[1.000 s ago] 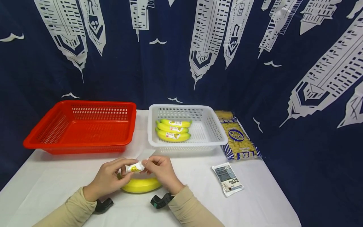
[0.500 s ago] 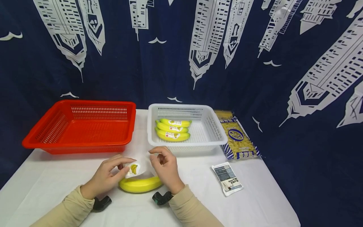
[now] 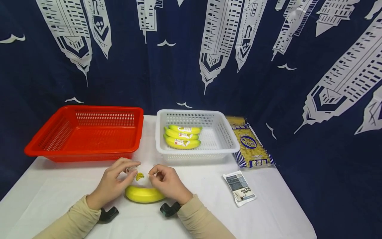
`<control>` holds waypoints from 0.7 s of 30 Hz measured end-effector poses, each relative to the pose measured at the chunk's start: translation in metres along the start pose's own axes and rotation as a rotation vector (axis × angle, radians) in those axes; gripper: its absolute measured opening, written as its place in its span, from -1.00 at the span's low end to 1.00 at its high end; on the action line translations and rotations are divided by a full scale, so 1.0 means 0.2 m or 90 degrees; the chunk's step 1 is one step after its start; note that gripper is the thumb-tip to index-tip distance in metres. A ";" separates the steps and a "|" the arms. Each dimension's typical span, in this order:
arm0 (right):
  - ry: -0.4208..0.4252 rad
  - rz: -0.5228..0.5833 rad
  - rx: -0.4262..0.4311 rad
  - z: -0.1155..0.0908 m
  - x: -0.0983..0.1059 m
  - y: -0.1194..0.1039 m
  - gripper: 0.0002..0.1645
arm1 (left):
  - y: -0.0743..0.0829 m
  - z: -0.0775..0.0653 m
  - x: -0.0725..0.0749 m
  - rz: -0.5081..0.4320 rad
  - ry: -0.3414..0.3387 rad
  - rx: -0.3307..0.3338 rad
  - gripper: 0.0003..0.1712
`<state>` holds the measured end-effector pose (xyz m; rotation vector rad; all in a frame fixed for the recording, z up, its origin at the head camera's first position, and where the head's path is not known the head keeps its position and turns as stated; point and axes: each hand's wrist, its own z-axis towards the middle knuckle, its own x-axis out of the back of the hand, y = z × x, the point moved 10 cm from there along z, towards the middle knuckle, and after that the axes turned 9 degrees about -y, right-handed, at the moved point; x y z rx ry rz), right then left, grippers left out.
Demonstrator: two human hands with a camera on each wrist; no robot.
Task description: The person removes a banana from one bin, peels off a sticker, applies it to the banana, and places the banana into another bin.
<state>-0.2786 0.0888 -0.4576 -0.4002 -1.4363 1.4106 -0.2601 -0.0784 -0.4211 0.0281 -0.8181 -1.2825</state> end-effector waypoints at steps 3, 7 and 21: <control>0.033 0.041 -0.009 0.00 0.00 0.01 -0.92 | 0.02 0.00 0.05 0.038 0.067 -0.025 -0.56; 0.067 0.087 0.020 0.00 0.00 0.00 -0.93 | 0.06 0.00 0.04 0.048 0.063 -0.053 -0.68; -0.001 0.071 0.158 0.00 -0.06 -0.09 -0.87 | 0.05 0.00 -0.06 -0.046 -0.035 -0.031 -0.56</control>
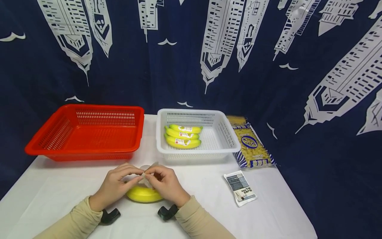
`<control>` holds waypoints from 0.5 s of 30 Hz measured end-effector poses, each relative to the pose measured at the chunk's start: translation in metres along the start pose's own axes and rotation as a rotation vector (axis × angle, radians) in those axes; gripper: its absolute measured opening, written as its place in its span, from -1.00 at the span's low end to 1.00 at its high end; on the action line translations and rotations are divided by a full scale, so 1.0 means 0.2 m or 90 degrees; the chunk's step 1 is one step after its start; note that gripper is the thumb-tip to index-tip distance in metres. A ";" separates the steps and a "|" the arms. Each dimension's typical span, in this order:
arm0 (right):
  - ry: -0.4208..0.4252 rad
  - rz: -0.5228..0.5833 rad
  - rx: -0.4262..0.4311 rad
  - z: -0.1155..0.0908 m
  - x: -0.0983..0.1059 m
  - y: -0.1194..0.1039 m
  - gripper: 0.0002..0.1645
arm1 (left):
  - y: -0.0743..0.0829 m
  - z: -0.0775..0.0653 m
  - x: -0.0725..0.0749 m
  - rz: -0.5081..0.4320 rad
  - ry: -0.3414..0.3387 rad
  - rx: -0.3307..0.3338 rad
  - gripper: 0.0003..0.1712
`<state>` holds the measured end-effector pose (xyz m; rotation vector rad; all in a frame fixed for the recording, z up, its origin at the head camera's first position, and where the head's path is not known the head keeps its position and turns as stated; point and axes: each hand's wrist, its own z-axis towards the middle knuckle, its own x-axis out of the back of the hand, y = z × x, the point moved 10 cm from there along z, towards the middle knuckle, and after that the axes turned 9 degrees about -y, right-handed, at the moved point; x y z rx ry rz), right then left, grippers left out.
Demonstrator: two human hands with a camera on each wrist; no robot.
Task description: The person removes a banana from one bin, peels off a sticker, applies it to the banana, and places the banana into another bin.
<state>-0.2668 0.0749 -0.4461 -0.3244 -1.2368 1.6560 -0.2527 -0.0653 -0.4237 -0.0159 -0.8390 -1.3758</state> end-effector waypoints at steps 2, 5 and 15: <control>-0.003 -0.007 0.016 0.00 0.00 -0.01 -0.87 | 0.00 0.00 0.00 -0.011 0.003 -0.002 -0.55; -0.004 -0.013 0.030 0.00 0.00 -0.02 -0.87 | 0.00 0.00 0.00 -0.027 0.010 -0.006 -0.53; -0.006 -0.035 0.039 0.01 -0.01 -0.08 -0.90 | -0.01 -0.01 0.02 -0.047 0.037 -0.023 -0.60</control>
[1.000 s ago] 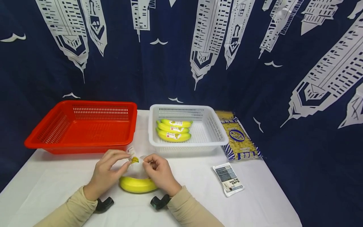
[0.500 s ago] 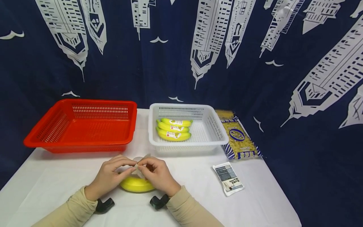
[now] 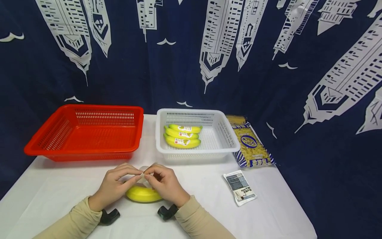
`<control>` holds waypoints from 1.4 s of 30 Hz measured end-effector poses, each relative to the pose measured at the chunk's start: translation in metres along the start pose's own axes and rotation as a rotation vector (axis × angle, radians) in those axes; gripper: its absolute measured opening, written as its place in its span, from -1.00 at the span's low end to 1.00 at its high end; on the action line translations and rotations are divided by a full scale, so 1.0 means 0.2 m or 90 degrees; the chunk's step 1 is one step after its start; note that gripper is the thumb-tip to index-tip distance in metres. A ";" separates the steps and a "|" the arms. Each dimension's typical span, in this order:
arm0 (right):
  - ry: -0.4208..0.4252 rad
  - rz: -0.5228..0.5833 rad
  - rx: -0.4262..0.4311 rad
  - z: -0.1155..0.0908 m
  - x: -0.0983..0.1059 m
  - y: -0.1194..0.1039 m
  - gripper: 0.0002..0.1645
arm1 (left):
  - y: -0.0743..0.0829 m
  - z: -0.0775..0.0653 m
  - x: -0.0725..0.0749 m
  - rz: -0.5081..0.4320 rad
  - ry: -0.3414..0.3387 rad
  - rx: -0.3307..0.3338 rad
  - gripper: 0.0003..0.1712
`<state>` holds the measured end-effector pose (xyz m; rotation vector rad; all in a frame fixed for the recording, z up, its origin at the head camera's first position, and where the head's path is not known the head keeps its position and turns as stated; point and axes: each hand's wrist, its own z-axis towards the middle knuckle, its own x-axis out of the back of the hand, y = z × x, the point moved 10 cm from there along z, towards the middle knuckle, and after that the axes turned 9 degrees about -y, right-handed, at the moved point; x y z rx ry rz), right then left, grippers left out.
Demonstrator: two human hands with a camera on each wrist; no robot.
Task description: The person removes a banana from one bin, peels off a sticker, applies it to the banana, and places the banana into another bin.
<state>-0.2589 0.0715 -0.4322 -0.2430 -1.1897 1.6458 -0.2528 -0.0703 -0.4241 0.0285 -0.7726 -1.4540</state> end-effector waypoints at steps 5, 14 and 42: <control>0.002 -0.007 0.004 0.01 0.00 -0.06 -0.91 | 0.00 0.00 0.01 -0.002 0.002 0.007 -0.82; 0.075 -0.082 -0.037 -0.03 0.08 0.06 -0.91 | -0.02 0.00 0.06 0.018 0.024 0.051 -0.68; 0.239 -0.188 -0.293 -0.12 0.27 0.24 -0.85 | -0.05 -0.03 0.21 0.038 0.151 0.093 -0.65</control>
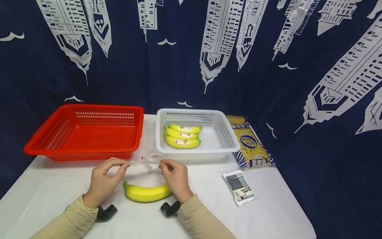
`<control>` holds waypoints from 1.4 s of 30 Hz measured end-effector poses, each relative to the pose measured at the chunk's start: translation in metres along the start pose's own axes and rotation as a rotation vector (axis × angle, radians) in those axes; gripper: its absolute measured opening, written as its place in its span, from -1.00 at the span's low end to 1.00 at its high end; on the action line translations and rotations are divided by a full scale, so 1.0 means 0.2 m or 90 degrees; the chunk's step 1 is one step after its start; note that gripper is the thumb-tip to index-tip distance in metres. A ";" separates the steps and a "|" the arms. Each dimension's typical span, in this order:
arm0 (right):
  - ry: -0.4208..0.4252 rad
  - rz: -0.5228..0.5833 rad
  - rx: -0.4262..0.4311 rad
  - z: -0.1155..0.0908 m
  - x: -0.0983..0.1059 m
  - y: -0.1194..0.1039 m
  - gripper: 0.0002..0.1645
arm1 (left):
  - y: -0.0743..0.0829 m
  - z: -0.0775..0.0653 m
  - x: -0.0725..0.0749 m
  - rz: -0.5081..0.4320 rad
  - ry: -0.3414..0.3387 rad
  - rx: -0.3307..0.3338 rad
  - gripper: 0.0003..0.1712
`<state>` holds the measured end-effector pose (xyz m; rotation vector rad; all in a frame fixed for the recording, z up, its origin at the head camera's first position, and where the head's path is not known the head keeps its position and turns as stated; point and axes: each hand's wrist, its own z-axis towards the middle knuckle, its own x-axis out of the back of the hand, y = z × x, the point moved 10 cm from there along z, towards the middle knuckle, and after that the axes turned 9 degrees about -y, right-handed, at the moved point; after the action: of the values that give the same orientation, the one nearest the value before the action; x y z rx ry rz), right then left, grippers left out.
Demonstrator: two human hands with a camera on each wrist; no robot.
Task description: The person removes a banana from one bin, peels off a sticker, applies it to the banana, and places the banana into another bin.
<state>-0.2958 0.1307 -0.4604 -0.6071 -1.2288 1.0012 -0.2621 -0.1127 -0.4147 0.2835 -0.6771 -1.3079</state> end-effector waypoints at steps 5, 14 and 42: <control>-0.015 0.005 0.001 0.00 -0.01 0.01 -0.82 | 0.00 -0.01 0.05 0.004 0.059 -0.018 -0.67; -0.018 0.009 -0.025 0.01 -0.01 0.03 -0.83 | 0.01 0.01 0.08 0.015 0.074 -0.023 -0.70; -0.279 0.226 0.072 -0.03 -0.17 -0.10 -0.56 | 0.14 -0.05 -0.16 -0.118 -0.174 -0.212 -0.70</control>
<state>-0.2848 0.0923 -0.4625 -0.5437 -1.4611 1.5512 -0.2373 -0.0773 -0.4168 -0.1095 -0.6584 -1.6301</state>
